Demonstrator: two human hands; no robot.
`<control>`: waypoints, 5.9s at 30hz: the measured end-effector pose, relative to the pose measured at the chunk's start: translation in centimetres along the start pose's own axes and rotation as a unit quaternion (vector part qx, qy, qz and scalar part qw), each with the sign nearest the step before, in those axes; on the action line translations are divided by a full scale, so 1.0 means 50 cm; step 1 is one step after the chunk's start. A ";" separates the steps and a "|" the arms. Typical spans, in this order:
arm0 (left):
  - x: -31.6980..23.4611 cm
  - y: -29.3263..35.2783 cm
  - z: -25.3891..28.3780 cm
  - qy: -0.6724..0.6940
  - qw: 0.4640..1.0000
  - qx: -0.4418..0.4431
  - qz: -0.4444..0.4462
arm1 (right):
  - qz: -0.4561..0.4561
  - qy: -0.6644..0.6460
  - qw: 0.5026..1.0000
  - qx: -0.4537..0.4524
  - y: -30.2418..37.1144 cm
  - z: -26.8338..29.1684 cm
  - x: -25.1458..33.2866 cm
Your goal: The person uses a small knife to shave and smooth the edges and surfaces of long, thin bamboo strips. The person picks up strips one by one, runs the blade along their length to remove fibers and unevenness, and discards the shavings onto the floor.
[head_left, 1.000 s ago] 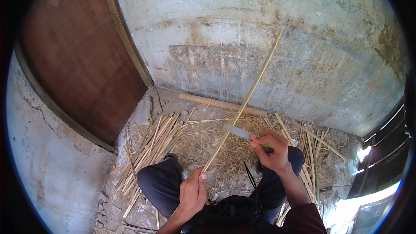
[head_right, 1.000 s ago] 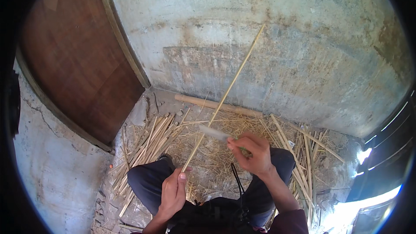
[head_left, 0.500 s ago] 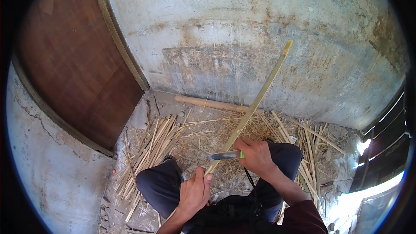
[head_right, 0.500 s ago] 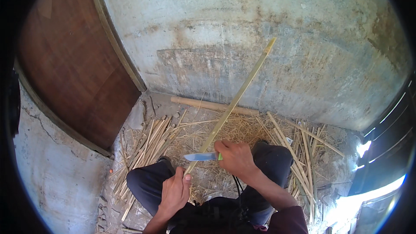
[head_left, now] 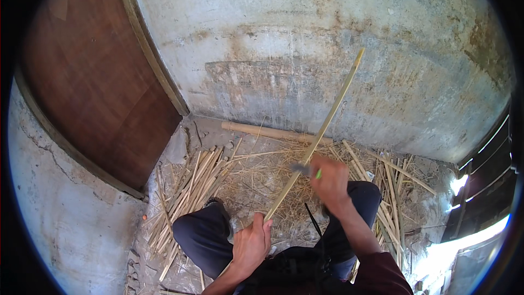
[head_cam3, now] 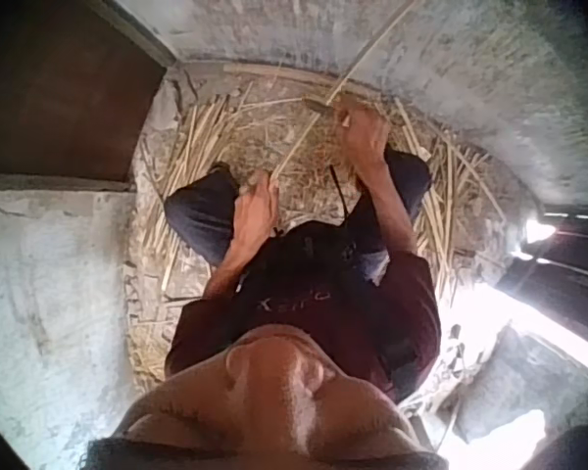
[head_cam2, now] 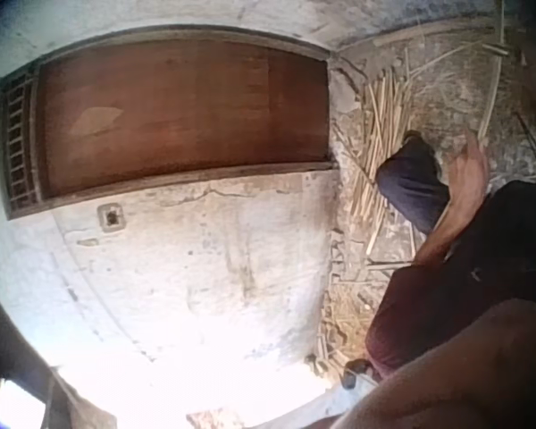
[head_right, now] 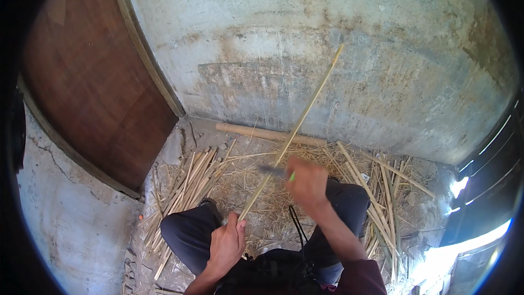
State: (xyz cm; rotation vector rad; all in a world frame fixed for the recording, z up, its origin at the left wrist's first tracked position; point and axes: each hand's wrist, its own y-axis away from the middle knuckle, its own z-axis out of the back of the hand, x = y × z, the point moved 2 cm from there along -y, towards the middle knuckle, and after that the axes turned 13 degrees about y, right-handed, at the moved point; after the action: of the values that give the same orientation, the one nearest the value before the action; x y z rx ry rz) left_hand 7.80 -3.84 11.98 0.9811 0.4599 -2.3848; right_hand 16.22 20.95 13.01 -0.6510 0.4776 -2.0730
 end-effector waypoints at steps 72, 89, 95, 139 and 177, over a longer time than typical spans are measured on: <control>0.153 -0.018 -0.049 0.325 0.921 0.154 0.148 | 0.023 0.042 0.997 0.065 -0.058 -0.076 -0.122; 0.091 -0.043 -0.024 0.311 0.945 0.085 0.065 | 0.032 0.004 0.992 0.120 0.019 -0.062 -0.004; 0.054 -0.041 -0.039 0.268 0.962 0.028 0.039 | 0.069 -0.002 0.989 0.131 0.061 -0.077 0.038; 0.017 -0.009 0.009 0.260 0.960 0.069 0.075 | 0.038 -0.058 0.997 0.020 0.021 -0.043 0.029; 0.065 0.086 -0.015 0.237 0.962 0.106 0.086 | -0.113 -0.074 0.988 -0.068 -0.132 -0.042 -0.233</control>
State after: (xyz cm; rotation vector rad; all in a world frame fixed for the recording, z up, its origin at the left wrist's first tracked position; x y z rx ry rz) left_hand 8.75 -8.02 8.63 1.6337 0.2719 -2.0627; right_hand 16.19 34.45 11.88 -0.9717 0.4808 -2.1957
